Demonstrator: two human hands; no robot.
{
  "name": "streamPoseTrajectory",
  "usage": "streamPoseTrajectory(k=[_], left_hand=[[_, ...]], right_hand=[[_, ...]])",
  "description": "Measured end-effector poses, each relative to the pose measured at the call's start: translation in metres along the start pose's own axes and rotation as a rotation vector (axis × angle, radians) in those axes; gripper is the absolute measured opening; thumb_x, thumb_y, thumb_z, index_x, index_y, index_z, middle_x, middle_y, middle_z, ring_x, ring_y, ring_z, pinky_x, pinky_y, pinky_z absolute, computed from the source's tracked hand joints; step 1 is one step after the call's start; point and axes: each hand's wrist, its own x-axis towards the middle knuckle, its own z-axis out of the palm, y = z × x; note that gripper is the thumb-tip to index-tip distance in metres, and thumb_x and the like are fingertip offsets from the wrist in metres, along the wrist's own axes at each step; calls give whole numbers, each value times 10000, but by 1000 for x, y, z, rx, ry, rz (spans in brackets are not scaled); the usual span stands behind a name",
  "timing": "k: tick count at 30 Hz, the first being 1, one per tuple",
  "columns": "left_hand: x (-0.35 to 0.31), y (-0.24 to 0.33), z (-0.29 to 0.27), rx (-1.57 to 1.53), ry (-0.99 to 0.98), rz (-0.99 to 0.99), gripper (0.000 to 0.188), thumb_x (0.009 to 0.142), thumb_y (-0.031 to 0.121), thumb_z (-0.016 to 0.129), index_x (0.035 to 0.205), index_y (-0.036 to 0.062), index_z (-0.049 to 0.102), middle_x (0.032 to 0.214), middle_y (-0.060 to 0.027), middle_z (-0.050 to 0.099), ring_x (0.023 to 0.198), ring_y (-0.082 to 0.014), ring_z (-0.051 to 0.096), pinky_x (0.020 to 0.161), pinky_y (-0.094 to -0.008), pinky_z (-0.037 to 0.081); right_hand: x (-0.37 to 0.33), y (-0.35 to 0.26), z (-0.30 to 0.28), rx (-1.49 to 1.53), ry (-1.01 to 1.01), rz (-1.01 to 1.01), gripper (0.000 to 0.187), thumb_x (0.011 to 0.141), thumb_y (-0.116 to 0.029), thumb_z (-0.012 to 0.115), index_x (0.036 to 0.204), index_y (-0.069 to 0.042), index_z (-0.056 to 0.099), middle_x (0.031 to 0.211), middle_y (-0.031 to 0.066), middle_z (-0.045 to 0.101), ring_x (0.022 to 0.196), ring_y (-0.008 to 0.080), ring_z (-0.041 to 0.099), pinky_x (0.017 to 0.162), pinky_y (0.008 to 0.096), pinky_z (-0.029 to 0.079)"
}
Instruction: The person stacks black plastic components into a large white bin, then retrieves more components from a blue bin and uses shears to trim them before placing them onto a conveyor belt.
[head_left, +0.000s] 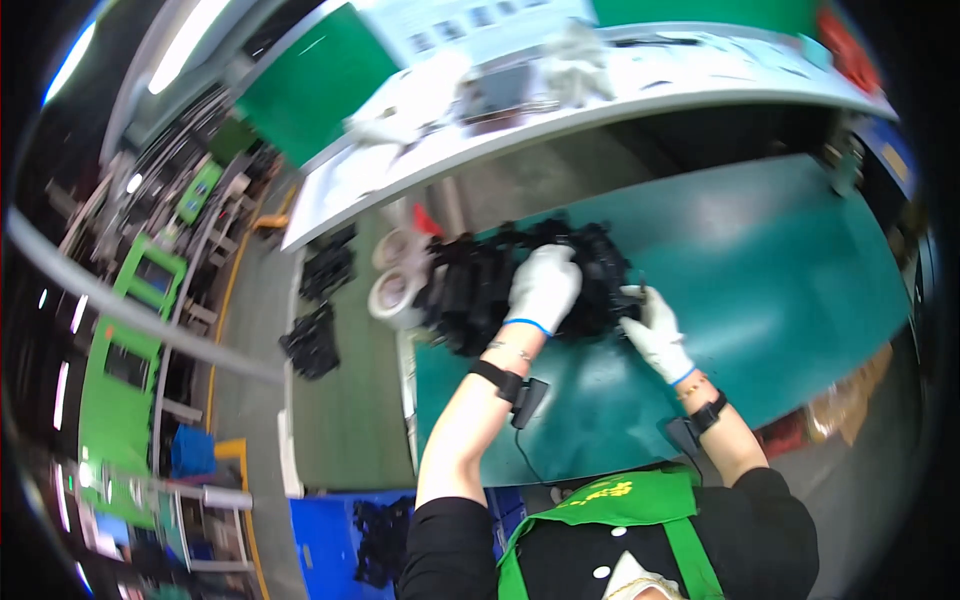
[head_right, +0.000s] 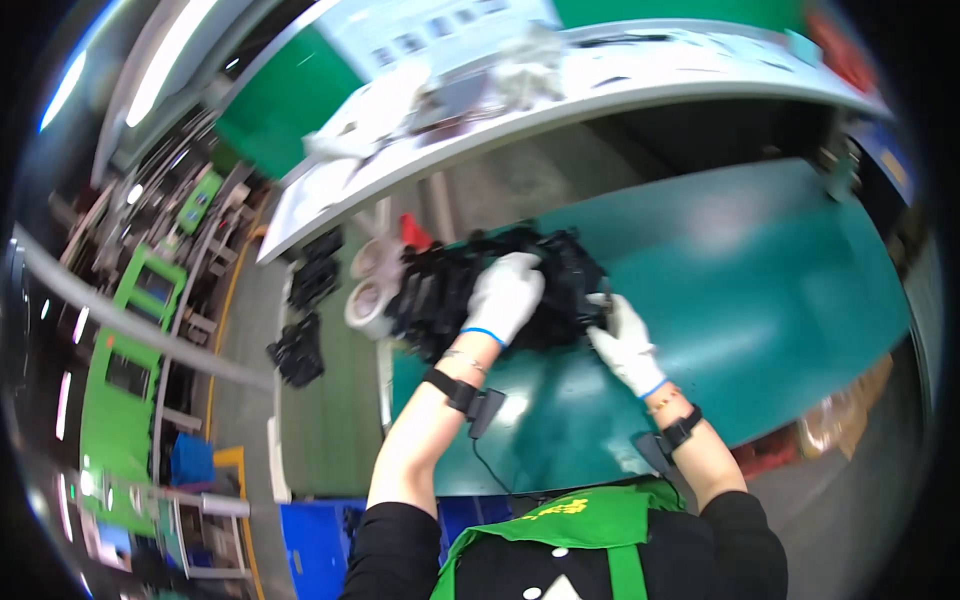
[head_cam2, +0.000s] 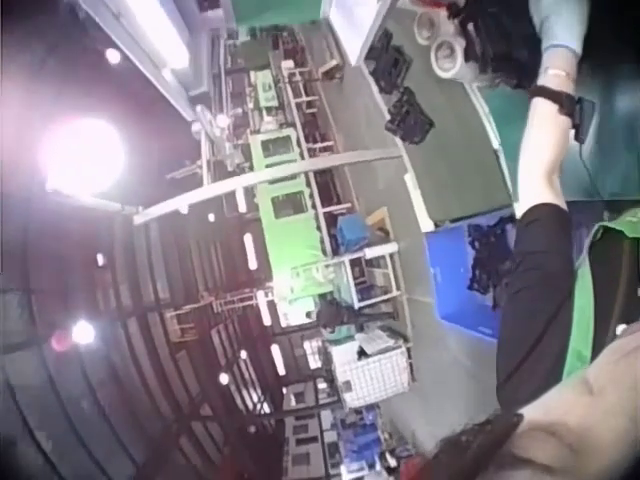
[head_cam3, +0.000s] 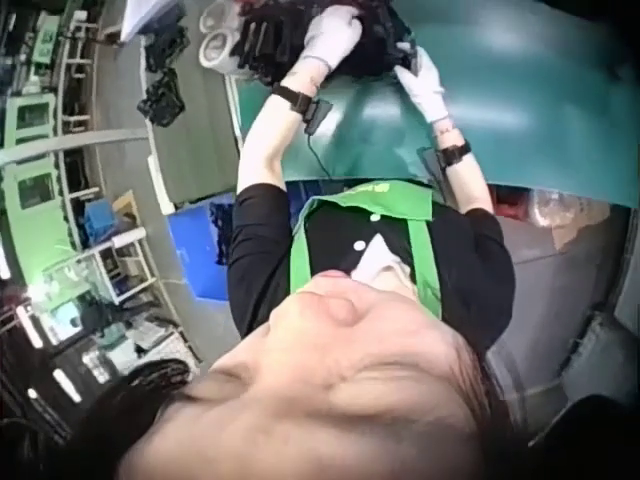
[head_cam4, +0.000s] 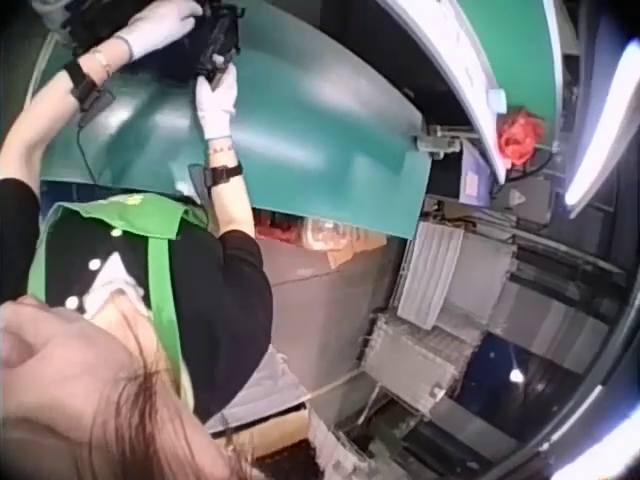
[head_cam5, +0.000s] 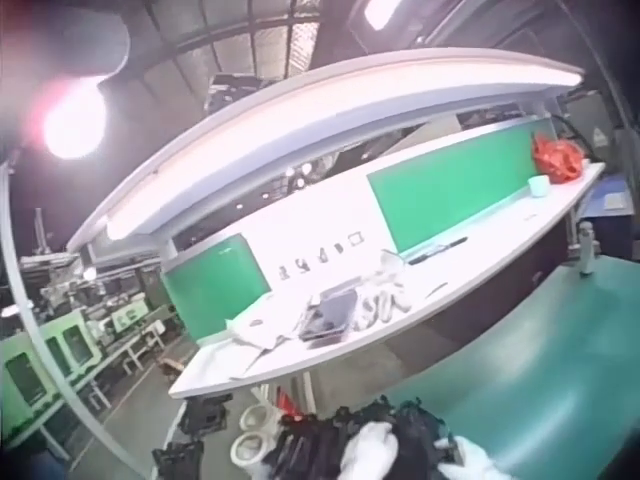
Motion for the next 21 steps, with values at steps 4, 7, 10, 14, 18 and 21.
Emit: streamPoseTrajectory(k=[4, 7, 10, 14, 18, 21], left_hand=[[-63, 0, -57, 92, 87, 152, 289, 893, 225, 628, 1119, 92, 748, 1261, -144, 693, 1138, -382, 659, 971, -477, 548], [-110, -58, -76, 1, 229, 218, 273, 884, 250, 668, 1086, 89, 756, 1229, -141, 708, 1148, -363, 655, 977, -467, 543], [-157, -162, -96, 33, 291, -52, 368, 901, 304, 690, 1158, 47, 747, 1211, -160, 721, 1148, -339, 678, 991, -425, 540], [-201, -284, -132, -30, 261, -528, 484, 918, 377, 686, 1249, 26, 718, 1248, -184, 723, 1145, -355, 690, 1047, -406, 511], [-221, -376, -165, 49, 237, -649, 564, 919, 473, 642, 1295, 57, 693, 1329, -160, 686, 1263, -374, 614, 1083, -434, 485], [-208, -417, -197, 374, 119, -711, 653, 917, 499, 628, 1421, 84, 604, 1447, -126, 617, 1376, -354, 525, 1132, -496, 437]], right_hand=[[1, -23, -2, -175, -47, -77, 669, 811, 86, 689, 1448, 9, 500, 1352, 114, 567, 1279, 220, 555, 1103, 329, 444], [2, -4, -9, -129, -72, 56, 690, 827, 112, 669, 1479, 15, 467, 1410, 124, 543, 1328, 227, 528, 1131, 335, 423], [1, 0, 2, -54, -40, 133, 684, 842, 130, 648, 1488, 16, 452, 1447, 129, 531, 1369, 230, 507, 1161, 340, 394], [-25, -31, 15, -209, 122, 7, 650, 858, 144, 616, 1475, 15, 458, 1464, 134, 527, 1404, 227, 489, 1188, 348, 363], [-67, -86, 59, -384, 121, -272, 579, 855, 152, 586, 1411, 7, 518, 1397, 147, 557, 1307, 231, 556, 1122, 365, 428], [-82, -123, 123, -492, -197, -337, 497, 834, 137, 602, 1304, -22, 594, 1257, 156, 621, 1111, 260, 656, 957, 379, 528]])
